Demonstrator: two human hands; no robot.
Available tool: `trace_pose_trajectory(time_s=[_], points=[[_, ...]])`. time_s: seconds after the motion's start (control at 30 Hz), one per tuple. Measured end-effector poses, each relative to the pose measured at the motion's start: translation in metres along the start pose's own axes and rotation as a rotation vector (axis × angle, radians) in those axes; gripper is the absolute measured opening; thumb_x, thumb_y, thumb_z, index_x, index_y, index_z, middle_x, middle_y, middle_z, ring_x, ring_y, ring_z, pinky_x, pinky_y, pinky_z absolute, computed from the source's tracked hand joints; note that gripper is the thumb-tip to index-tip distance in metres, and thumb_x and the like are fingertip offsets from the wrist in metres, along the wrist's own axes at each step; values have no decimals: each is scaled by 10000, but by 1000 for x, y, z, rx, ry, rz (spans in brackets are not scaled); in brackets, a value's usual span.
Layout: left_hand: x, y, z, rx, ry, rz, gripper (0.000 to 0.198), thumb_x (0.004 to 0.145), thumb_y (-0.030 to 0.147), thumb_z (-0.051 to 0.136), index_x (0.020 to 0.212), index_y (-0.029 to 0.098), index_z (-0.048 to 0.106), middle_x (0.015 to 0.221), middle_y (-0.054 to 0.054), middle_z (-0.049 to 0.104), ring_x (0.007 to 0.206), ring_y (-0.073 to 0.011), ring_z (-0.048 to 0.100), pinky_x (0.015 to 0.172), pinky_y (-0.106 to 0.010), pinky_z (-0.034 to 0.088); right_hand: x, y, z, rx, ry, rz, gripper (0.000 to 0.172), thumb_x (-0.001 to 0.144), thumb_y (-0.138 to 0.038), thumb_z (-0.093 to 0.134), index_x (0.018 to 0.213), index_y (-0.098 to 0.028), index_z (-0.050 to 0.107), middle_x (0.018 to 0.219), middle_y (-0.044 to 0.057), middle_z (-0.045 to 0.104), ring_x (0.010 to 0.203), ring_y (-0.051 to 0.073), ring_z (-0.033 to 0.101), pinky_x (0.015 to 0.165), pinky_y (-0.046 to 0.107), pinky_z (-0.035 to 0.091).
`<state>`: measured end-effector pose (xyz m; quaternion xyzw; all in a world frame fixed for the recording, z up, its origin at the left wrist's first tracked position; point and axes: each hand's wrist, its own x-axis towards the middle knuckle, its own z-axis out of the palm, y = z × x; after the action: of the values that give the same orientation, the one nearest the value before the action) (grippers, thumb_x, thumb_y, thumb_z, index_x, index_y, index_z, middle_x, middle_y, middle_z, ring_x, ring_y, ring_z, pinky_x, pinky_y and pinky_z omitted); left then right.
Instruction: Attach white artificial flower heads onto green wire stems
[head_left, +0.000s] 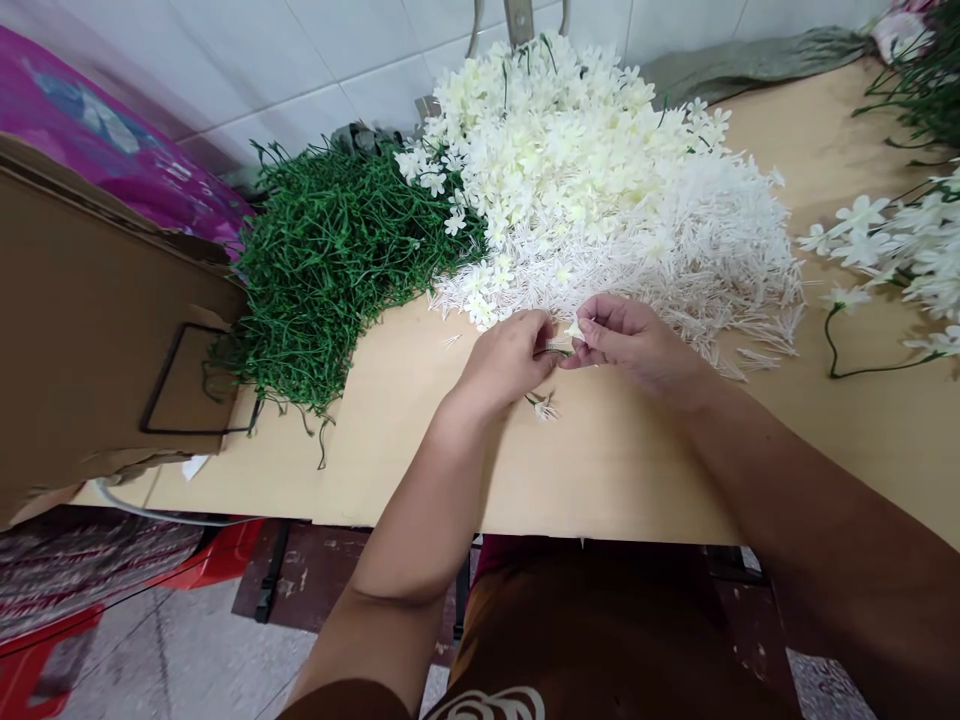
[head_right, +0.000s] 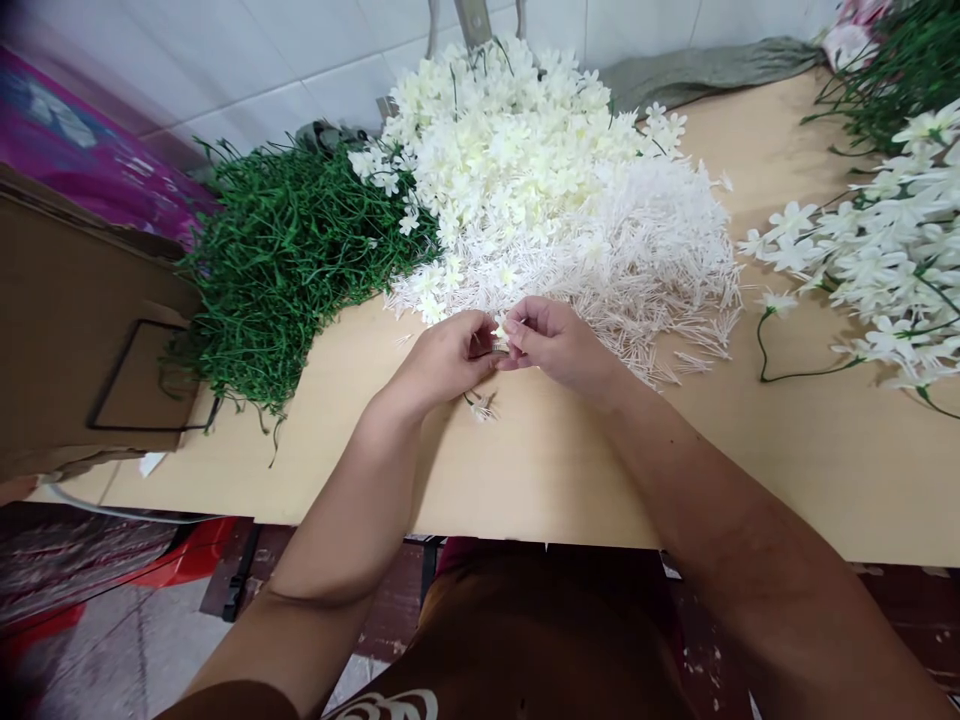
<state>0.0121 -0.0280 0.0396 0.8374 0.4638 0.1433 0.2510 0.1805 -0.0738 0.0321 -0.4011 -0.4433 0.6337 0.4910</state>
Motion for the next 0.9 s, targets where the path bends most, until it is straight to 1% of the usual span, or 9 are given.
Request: trace_pose_trajectory(time_s=[0.07, 0.13, 0.23, 0.33, 0.4, 0.5, 0.6, 0.8, 0.9], points=[[-1, 2, -3, 62, -59, -42, 125, 722, 136, 649, 740, 208, 549, 737, -10, 601, 700, -172, 541, 640, -299, 374, 1, 4, 1, 29, -53, 41, 397, 675, -474, 835, 714, -202, 549, 627, -40, 548, 617, 95, 556, 747, 330, 590], [-1, 5, -5, 149, -118, -94, 66, 775, 146, 593, 754, 204, 571, 797, -30, 633, 775, -188, 576, 674, -303, 388, 2, 9, 2, 24, -75, 57, 405, 674, -492, 832, 706, -200, 553, 670, -24, 577, 664, 108, 588, 765, 319, 577], [-1, 8, -9, 224, -138, -173, 75, 825, 161, 546, 810, 207, 603, 881, -50, 669, 865, -212, 603, 720, -318, 404, 6, 14, 1, -49, -9, -11, 347, 720, -440, 812, 705, -203, 559, 685, -30, 561, 660, 105, 575, 752, 305, 561], [-1, 10, -10, 201, -144, -197, 57, 838, 178, 559, 832, 214, 604, 903, -46, 679, 874, -215, 608, 728, -325, 404, 7, 13, -4, -99, 99, -125, 301, 746, -399, 800, 708, -209, 569, 658, -48, 512, 635, 93, 543, 783, 307, 557], [-1, 9, -8, 190, -137, -173, 13, 839, 202, 586, 836, 211, 594, 934, -49, 676, 890, -217, 606, 731, -327, 403, 7, 10, -6, -86, 127, -138, 308, 755, -415, 790, 715, -212, 562, 692, -42, 519, 695, 106, 588, 816, 314, 559], [1, 9, -4, 194, -105, -146, 67, 849, 261, 616, 850, 205, 579, 986, -64, 669, 927, -228, 602, 746, -334, 407, 7, 8, -9, -67, 106, -103, 369, 734, -482, 794, 725, -212, 541, 719, -31, 522, 775, 138, 648, 804, 326, 578], [4, 8, 0, 195, -64, -154, 83, 870, 280, 603, 873, 203, 573, 1006, -74, 664, 945, -239, 601, 760, -343, 410, 7, 7, -9, -47, 87, -109, 430, 689, -534, 814, 731, -207, 537, 712, -34, 516, 766, 135, 652, 821, 341, 593], [8, 10, 5, 204, -6, -200, 80, 894, 253, 560, 954, 203, 580, 1062, -90, 652, 949, -247, 607, 768, -352, 418, 5, 4, -8, -45, 104, -111, 471, 639, -586, 826, 715, -207, 556, 712, -39, 538, 748, 116, 641, 883, 359, 584], [9, 11, 8, 215, 8, -180, 93, 908, 213, 512, 962, 213, 587, 1055, -84, 642, 956, -243, 605, 768, -349, 422, 3, 2, -7, -51, 104, -106, 466, 637, -592, 824, 713, -209, 568, 707, -38, 543, 750, 121, 642, 891, 371, 576]])
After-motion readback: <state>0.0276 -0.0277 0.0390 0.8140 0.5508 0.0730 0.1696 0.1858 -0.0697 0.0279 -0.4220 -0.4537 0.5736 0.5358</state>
